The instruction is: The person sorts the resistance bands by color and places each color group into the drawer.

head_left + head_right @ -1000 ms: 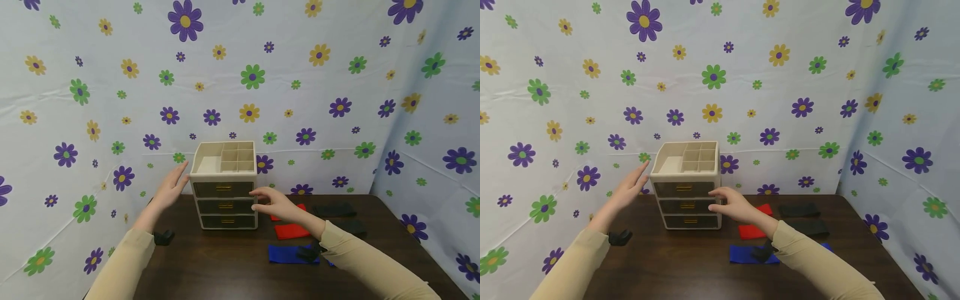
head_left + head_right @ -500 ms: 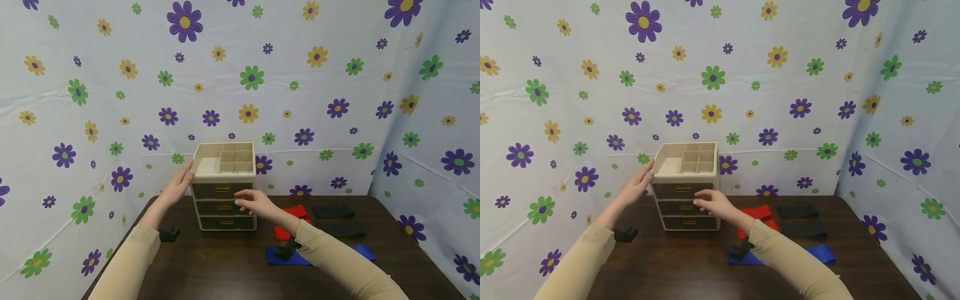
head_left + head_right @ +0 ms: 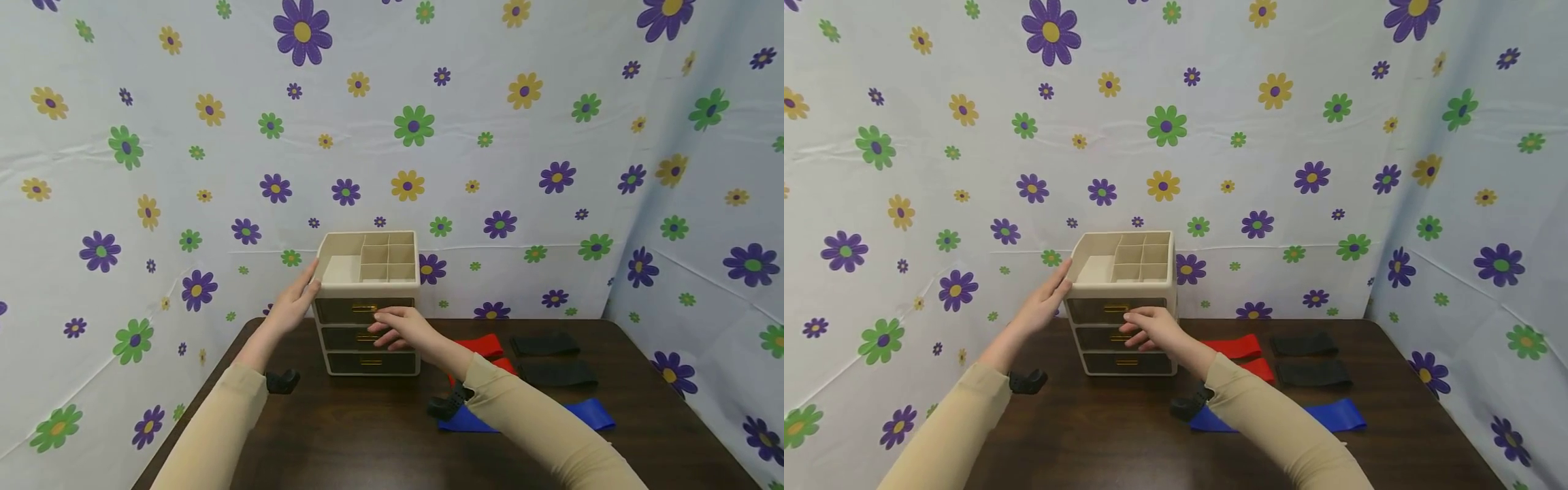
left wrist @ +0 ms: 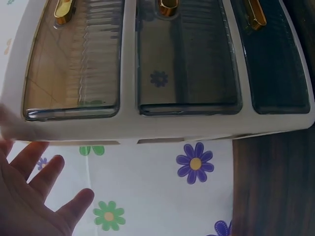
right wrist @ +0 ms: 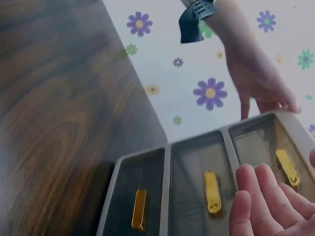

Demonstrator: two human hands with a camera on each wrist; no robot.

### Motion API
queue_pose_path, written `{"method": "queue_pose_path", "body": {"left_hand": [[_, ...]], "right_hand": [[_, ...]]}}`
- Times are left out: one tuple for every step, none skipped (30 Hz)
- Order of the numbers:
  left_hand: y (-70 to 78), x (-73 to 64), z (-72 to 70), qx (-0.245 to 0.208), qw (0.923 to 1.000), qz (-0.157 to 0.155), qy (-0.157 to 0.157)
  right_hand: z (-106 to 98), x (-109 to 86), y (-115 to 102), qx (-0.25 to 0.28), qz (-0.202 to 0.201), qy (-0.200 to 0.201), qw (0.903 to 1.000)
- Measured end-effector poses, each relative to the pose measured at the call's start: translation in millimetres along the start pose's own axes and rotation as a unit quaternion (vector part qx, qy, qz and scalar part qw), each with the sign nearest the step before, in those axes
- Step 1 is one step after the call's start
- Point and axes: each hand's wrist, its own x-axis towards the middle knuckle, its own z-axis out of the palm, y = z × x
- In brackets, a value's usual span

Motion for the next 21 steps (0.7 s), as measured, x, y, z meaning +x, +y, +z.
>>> {"method": "queue_pose_path", "body": {"left_hand": [[-0.5, 0.4, 0.8, -0.007, 1.0000, -0.005, 0.002], [-1.1, 0.8, 1.6, -0.014, 0.9999, -0.009, 0.005], [-1.7, 1.3, 2.3, -0.022, 0.9997, -0.011, 0.007], [-2.1, 1.8, 2.9, -0.032, 0.9994, -0.014, 0.008], [-2.8, 2.4, 3.6, -0.041, 0.9990, -0.016, 0.009], [-3.4, 3.1, 4.3, -0.051, 0.9985, -0.017, 0.011], [-3.6, 3.4, 5.1, -0.063, 0.9978, -0.016, 0.010], [-4.0, 3.5, 6.0, -0.073, 0.9972, -0.013, 0.008], [-4.2, 3.6, 6.7, -0.087, 0.9962, -0.010, 0.007], [-4.2, 3.5, 7.4, -0.101, 0.9948, -0.009, 0.006], [-3.9, 3.3, 8.2, -0.115, 0.9933, -0.009, 0.005], [-3.8, 3.0, 9.0, -0.130, 0.9915, -0.009, 0.004], [-3.8, 2.8, 9.9, -0.144, 0.9895, -0.010, 0.003], [-3.8, 2.6, 10.7, -0.155, 0.9878, -0.012, 0.003], [-4.2, 2.4, 11.5, -0.168, 0.9856, -0.015, 0.004], [-4.5, 2.4, 12.3, -0.177, 0.9839, -0.020, 0.005], [-4.7, 2.5, 12.9, -0.185, 0.9824, -0.024, 0.004], [-5.4, 2.6, 13.5, -0.191, 0.9812, -0.029, 0.005], [-6.1, 2.8, 14.0, -0.195, 0.9802, -0.031, 0.005], [-6.9, 3.0, 14.3, -0.201, 0.9789, -0.034, 0.005], [-7.3, 3.1, 14.6, -0.206, 0.9780, -0.036, 0.005]], "right_hand": [[1, 1.7, 0, 0.012, 0.005, -0.001, 0.9999], [1, 5.9, 3, 0.027, 0.009, -0.001, 0.9996], [1, 7.3, 3, 0.044, 0.015, -0.003, 0.9989], [2, 8.4, 3, 0.061, 0.020, -0.005, 0.9979], [2, 9.5, 3, 0.079, 0.025, -0.006, 0.9966], [3, 10.4, 3, 0.096, 0.029, -0.006, 0.9949], [3, 10.8, 3, 0.113, 0.033, -0.005, 0.9930], [4, 11.1, 3, 0.128, 0.035, -0.004, 0.9912], [4, 11.6, 3, 0.140, 0.038, 0.000, 0.9895], [5, 12.0, 4, 0.150, 0.039, 0.003, 0.9879], [6, 12.5, 4, 0.157, 0.041, 0.005, 0.9867], [6, 13.0, 4, 0.163, 0.041, 0.009, 0.9857], [7, 13.4, 4, 0.167, 0.043, 0.013, 0.9849], [8, 13.8, 4, 0.171, 0.045, 0.017, 0.9842], [8, 14.2, 4, 0.173, 0.046, 0.022, 0.9836], [9, 15.0, 5, 0.176, 0.048, 0.027, 0.9829], [9, 15.4, 5, 0.178, 0.051, 0.031, 0.9822], [10, 15.7, 5, 0.179, 0.053, 0.036, 0.9818], [11, 16.0, 4, 0.179, 0.054, 0.039, 0.9816], [11, 16.4, 4, 0.177, 0.052, 0.042, 0.9820], [12, 16.7, 4, 0.175, 0.051, 0.045, 0.9823]]}}
